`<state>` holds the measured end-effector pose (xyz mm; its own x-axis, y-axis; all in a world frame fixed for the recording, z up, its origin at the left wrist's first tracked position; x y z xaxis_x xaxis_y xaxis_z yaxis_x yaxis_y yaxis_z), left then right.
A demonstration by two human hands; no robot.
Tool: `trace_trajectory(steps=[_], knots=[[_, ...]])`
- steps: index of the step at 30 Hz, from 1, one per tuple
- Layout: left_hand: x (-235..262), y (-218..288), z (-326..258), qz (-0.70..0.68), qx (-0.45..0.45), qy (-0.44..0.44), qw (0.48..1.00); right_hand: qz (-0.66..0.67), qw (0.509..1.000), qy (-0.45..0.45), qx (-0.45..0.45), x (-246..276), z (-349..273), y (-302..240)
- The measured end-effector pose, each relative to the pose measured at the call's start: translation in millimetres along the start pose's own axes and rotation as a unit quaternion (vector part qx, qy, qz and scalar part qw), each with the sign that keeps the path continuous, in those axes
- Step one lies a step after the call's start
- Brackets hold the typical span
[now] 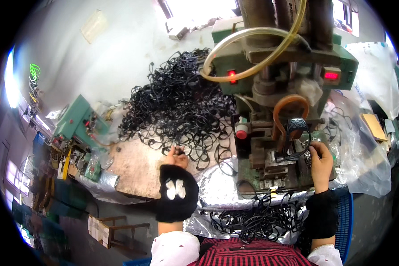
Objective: The person repeatedly picks up black cables and small metal pins, inserts them into a press machine, and removes the assembled units. The process is continuous and repetitive throughout the clip.
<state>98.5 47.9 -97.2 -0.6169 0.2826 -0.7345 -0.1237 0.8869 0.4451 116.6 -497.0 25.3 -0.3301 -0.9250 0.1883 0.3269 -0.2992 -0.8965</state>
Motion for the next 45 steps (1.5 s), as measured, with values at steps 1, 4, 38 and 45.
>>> trace_trajectory(steps=[1, 4, 38, 45], knots=[[-2.4, 0.5, 15.2, 0.023, -0.051, -0.020, 0.998, 0.018, 1.000, -0.004, -0.010, -3.8, -0.6, 0.1], [11.4, 3.7, 52.4, -0.087, -0.058, -0.023, 0.994, 0.010, 1.000, 0.000, -0.016, 4.0, -4.3, 12.3], [-210.7, -108.8, -263.0, 0.337, -0.451, -0.345, 0.750, 0.258, 0.959, -0.119, -0.007, -43.4, -43.6, -109.3], [-223.7, -169.2, -277.4, 0.454, -0.349, -0.401, 0.715, -0.429, 0.899, 0.009, 0.088, 27.3, -11.2, 12.1]])
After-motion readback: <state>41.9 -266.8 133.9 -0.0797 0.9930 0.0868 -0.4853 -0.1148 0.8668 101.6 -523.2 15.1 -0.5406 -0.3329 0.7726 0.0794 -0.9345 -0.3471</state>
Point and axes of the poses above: each hand's wrist, its own z-axis towards the middle knuckle, its own x-axis out of the back of the hand, y = z × x, the point moved 5 cm from there along z, towards the middle knuckle, and after that the axes turned 5 degrees about z, right-handed, at the moved point
